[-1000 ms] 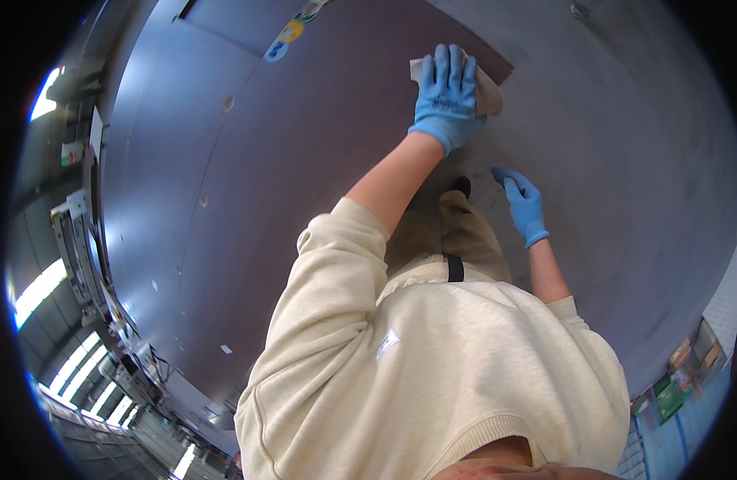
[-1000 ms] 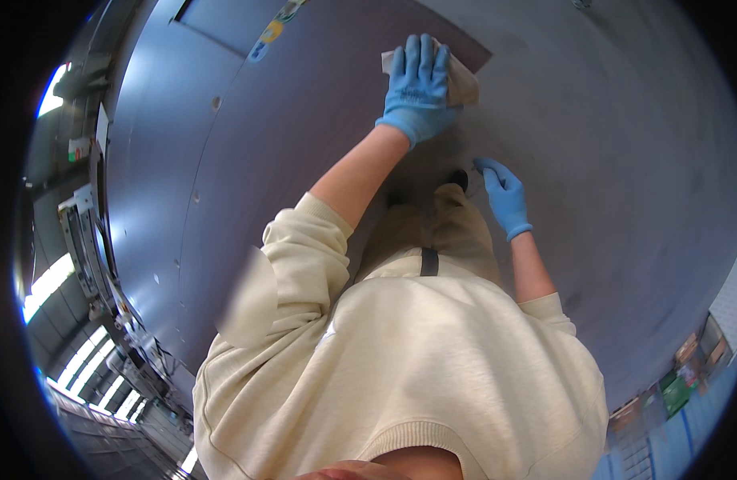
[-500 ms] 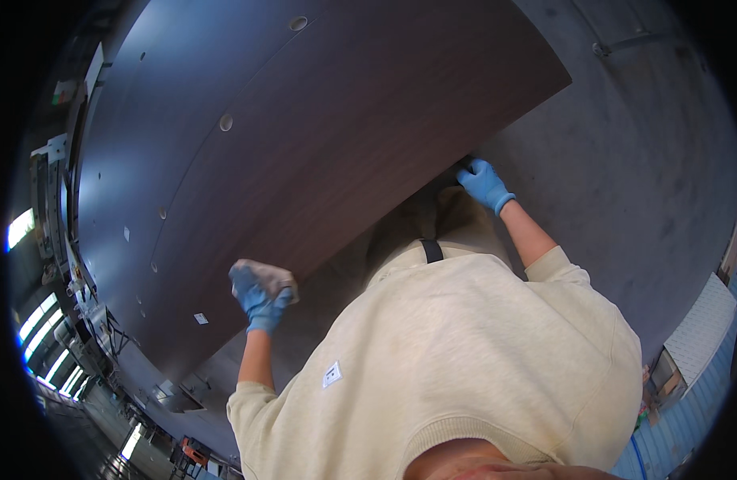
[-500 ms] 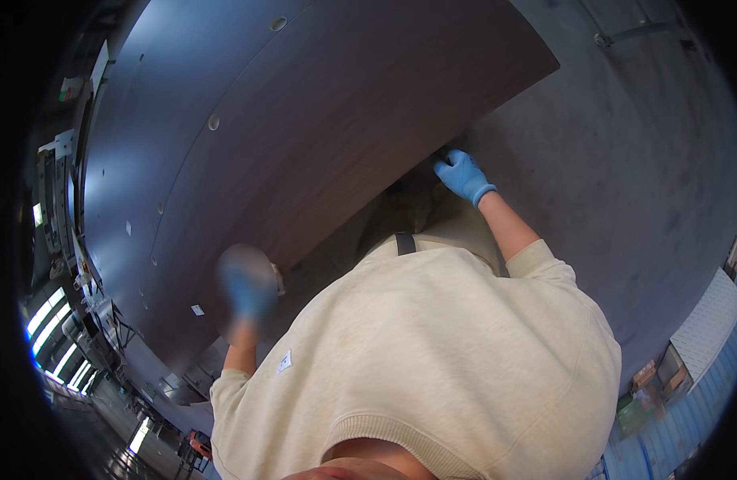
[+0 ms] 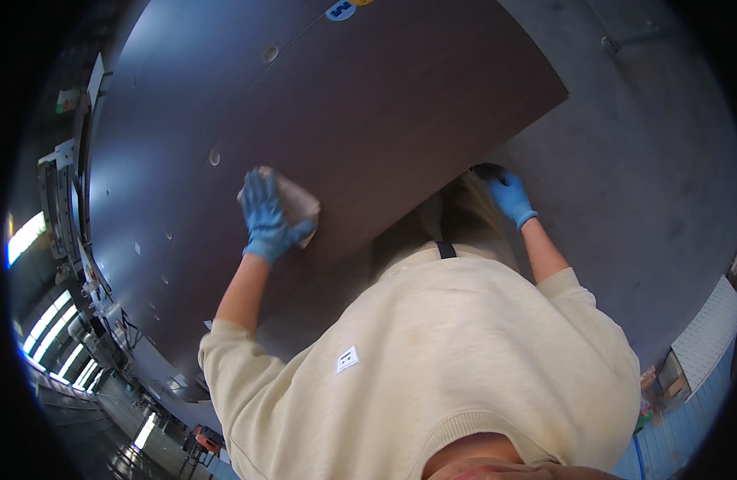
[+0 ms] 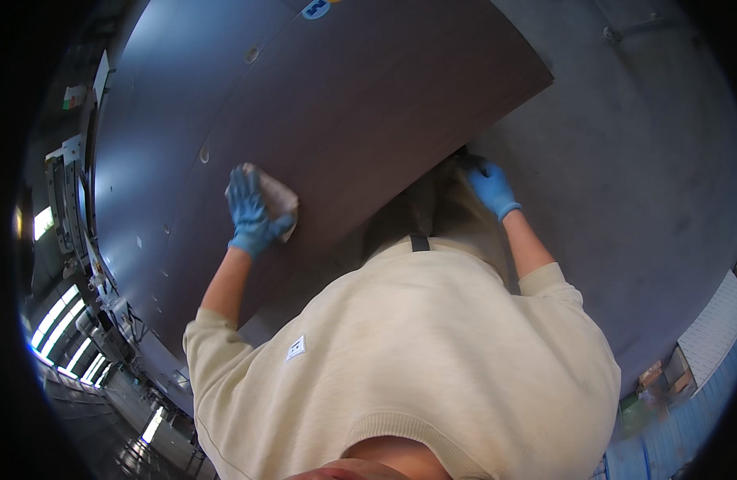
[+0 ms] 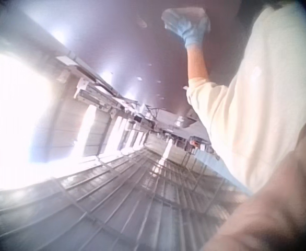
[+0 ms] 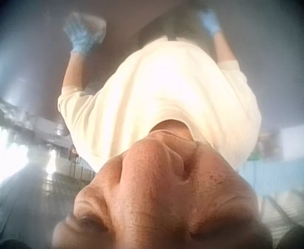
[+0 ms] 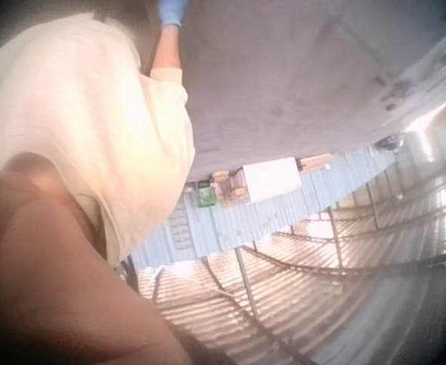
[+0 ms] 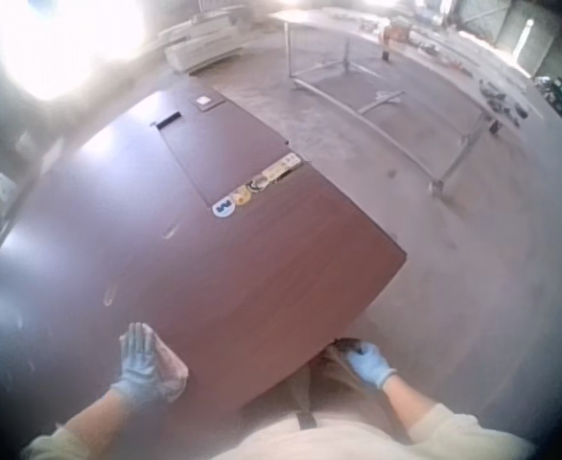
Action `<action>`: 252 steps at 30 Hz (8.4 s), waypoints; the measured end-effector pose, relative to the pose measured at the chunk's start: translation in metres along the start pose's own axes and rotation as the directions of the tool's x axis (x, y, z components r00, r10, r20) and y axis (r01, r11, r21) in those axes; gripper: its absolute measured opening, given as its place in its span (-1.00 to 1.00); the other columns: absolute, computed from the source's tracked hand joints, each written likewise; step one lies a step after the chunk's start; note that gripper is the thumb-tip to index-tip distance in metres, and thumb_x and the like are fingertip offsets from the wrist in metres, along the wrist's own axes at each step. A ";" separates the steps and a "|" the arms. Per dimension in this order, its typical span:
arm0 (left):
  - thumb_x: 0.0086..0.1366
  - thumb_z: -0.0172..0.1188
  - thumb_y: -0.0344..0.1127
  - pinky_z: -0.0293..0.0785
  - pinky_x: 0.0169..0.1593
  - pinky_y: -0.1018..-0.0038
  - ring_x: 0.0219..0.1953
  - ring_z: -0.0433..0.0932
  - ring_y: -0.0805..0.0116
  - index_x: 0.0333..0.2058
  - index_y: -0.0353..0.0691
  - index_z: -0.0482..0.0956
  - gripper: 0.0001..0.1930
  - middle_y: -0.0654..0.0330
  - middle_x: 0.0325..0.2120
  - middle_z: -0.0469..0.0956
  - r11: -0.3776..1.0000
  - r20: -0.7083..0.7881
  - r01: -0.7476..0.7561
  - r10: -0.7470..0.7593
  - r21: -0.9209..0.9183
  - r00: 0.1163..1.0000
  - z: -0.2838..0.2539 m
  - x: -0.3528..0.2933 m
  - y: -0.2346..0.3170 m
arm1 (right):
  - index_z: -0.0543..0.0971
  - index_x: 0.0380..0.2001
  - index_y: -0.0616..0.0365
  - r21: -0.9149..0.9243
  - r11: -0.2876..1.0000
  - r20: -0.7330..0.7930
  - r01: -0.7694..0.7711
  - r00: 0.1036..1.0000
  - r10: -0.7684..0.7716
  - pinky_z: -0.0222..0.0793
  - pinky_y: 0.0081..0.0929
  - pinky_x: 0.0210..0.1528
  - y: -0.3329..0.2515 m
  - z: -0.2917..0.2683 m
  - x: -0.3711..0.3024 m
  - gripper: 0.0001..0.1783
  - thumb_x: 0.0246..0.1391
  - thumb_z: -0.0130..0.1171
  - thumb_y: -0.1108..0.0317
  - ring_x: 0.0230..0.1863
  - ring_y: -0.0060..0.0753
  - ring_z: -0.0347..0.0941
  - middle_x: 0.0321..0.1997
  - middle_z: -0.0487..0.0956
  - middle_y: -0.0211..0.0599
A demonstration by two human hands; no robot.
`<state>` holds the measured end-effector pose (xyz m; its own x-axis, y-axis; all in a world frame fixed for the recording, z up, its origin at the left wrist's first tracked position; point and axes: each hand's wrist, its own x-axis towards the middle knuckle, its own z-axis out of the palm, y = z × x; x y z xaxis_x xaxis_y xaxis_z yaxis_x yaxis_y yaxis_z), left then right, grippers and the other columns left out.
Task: The person wipes the surface of a large brown wooden panel with a cloth, then lifts and repositions the panel. They continue wiping the panel and a smaller attached piece, using a water bottle to moisten the cloth as needed.
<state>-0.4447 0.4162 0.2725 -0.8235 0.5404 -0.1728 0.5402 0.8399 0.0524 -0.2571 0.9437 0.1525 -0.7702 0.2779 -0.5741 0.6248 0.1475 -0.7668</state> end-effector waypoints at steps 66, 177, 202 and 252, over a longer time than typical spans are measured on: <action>0.05 0.44 0.43 0.05 0.57 -0.13 0.50 0.25 -0.19 0.37 -0.35 0.44 0.11 -0.16 0.42 0.33 0.810 -0.504 -0.586 0.499 -0.016 0.705 -0.034 0.370 0.330 | 0.77 0.02 0.29 0.094 0.893 -0.090 -0.441 0.889 0.448 0.56 -0.38 0.06 0.219 -0.067 -0.042 -0.64 0.40 0.19 0.26 -0.08 -0.46 0.67 -0.07 0.82 -0.22; 0.35 0.40 0.26 0.29 0.49 0.02 0.42 0.38 -0.28 0.39 -0.36 0.36 -0.08 -0.28 0.34 0.41 0.747 -0.482 0.656 -0.617 -0.109 0.622 0.015 -0.032 -0.344 | 0.52 0.43 0.10 -0.626 0.737 0.377 0.256 0.926 -0.001 0.28 -0.14 0.51 0.115 0.136 0.063 -0.38 0.57 -0.06 -0.06 0.54 0.05 0.34 0.56 0.44 0.00; 0.42 0.19 0.33 0.50 0.14 -0.01 0.10 0.61 -0.08 0.10 -0.13 0.63 -0.37 -0.01 0.14 0.60 0.904 -0.476 0.362 -0.220 0.230 0.852 -0.001 0.217 -0.430 | 0.55 0.38 0.09 -0.521 0.820 0.150 -0.238 0.920 0.362 0.32 -0.11 0.47 0.112 0.217 0.024 -0.42 0.55 -0.10 0.00 0.49 0.07 0.39 0.50 0.48 0.06; 0.52 0.12 0.08 0.40 0.42 0.05 0.31 0.49 0.01 0.31 -0.20 0.51 -0.42 0.06 0.30 0.53 0.133 0.093 -0.656 -0.950 -0.743 -0.298 0.110 -0.697 -0.285 | 0.49 0.46 0.07 -0.694 0.098 0.711 0.713 0.658 0.247 0.31 -0.06 0.52 -0.021 0.595 -0.236 -0.33 0.49 -0.06 -0.08 0.53 0.14 0.37 0.53 0.45 0.13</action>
<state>-0.0056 -0.2052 0.2702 -0.2523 -0.9635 -0.0894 0.4828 -0.2054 0.8513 -0.1647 0.3104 0.1330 -0.4444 -0.4557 -0.7713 -0.3988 0.8716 -0.2851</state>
